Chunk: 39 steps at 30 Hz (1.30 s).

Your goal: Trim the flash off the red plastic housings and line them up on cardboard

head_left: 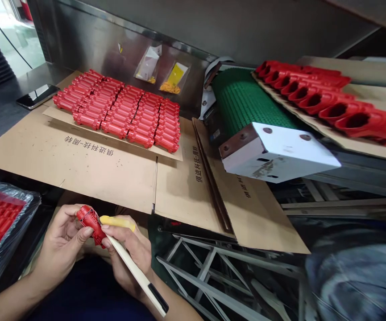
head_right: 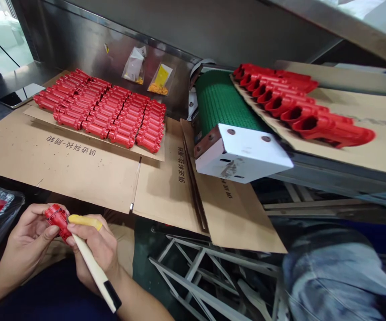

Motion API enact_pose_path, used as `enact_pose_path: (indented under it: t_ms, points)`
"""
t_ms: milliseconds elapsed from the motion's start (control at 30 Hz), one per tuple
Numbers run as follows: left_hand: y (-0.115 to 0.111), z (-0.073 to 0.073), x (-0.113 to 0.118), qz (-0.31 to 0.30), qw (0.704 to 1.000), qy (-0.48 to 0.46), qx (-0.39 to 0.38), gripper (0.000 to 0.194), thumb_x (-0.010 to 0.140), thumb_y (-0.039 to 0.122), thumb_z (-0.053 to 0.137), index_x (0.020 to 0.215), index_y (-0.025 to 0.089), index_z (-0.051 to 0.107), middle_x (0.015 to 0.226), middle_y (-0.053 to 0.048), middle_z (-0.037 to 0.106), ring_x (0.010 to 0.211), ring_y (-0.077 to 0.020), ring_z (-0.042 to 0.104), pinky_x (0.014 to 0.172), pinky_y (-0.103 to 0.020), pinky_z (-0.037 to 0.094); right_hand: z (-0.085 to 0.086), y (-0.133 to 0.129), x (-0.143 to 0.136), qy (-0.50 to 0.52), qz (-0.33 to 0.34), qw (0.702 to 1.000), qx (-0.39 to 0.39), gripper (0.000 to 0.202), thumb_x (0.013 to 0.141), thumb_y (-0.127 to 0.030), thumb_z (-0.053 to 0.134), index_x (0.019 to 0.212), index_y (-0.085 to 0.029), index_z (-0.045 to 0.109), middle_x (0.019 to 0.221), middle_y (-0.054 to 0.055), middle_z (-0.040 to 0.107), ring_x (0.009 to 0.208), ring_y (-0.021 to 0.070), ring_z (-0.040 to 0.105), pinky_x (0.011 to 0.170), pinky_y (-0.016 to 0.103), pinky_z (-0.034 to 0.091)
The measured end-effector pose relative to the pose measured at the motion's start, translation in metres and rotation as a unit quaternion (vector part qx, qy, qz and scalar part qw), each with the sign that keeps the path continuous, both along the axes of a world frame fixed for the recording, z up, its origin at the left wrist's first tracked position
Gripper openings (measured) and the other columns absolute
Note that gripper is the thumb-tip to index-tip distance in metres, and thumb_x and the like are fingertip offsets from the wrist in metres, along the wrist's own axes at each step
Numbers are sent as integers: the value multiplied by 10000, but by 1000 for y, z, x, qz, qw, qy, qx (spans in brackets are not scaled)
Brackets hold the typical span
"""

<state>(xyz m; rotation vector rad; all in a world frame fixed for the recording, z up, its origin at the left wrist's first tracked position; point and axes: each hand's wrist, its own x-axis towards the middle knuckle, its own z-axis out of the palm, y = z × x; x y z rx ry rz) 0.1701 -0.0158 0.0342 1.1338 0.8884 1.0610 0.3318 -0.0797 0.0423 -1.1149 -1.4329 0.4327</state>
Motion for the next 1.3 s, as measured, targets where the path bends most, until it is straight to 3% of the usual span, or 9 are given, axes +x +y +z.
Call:
enact_pose_path:
  t_ms: [233,367,467,567,667,767,867,1000,1300]
  points:
    - [1,-2,-2,9,1000,7,-20,236,878,281,870,1064,236,731,1017,-45,784,891,-155,772,809,-209,636,-2,-2,4,38,-11,998,-56,249,998,-128,684,1226,-220,722,1173,118,787,1047,237,755,891,378,647]
    - [5,9,-3,-50,984,-58,-163,412,883,370,856,1220,269,642,1004,-71,788,759,-207,758,676,-315,656,1,-2,23,128,-49,981,-139,110,1040,-260,648,1084,-219,740,941,74,776,793,187,746,689,299,619]
    - [9,21,-3,-122,955,-61,-264,354,908,421,817,1204,260,706,1064,-92,791,646,-157,686,577,-251,580,9,7,35,111,-50,970,-209,155,1020,-312,658,996,-201,763,871,52,746,714,154,683,629,261,560]
    - [11,23,-5,-151,941,-26,-301,373,897,479,814,1168,223,813,1114,-125,798,656,-145,658,575,-226,537,12,16,35,179,44,923,-338,294,928,-456,775,849,-174,744,716,-2,681,557,104,585,520,216,485]
    - [12,12,-12,-169,943,-52,-281,615,877,669,746,1261,194,817,1251,-213,777,675,-187,670,582,-286,564,9,17,29,255,88,871,-410,432,912,-573,768,784,-173,666,575,-60,581,406,66,476,400,181,386]
    - [9,3,-17,-131,985,3,-115,511,788,505,903,1208,222,833,1342,-199,751,798,-231,727,644,-299,607,8,10,23,151,42,929,-336,314,1025,-446,664,862,-180,695,620,-22,654,513,118,625,495,219,528]
    - [3,4,-16,-33,996,74,-43,331,815,278,911,1128,263,802,1251,-123,789,1049,-273,753,802,-299,631,10,2,24,-40,-37,988,-144,130,1028,-174,652,1083,-175,770,972,98,817,928,209,779,846,329,666]
    - [-1,11,-10,-7,997,47,-62,255,852,275,880,1073,248,755,1192,-101,776,1011,-240,746,666,-218,587,9,-5,29,-70,4,997,-15,400,1014,-72,655,1393,-191,696,1255,137,799,1150,231,774,969,347,678]
    - [2,10,-11,-35,997,18,-68,221,847,249,876,1041,241,771,1148,-84,707,889,-200,697,559,-188,536,-1,-3,27,-2,37,999,-4,326,1039,-191,691,1357,-242,739,1190,119,804,994,222,771,847,380,694]
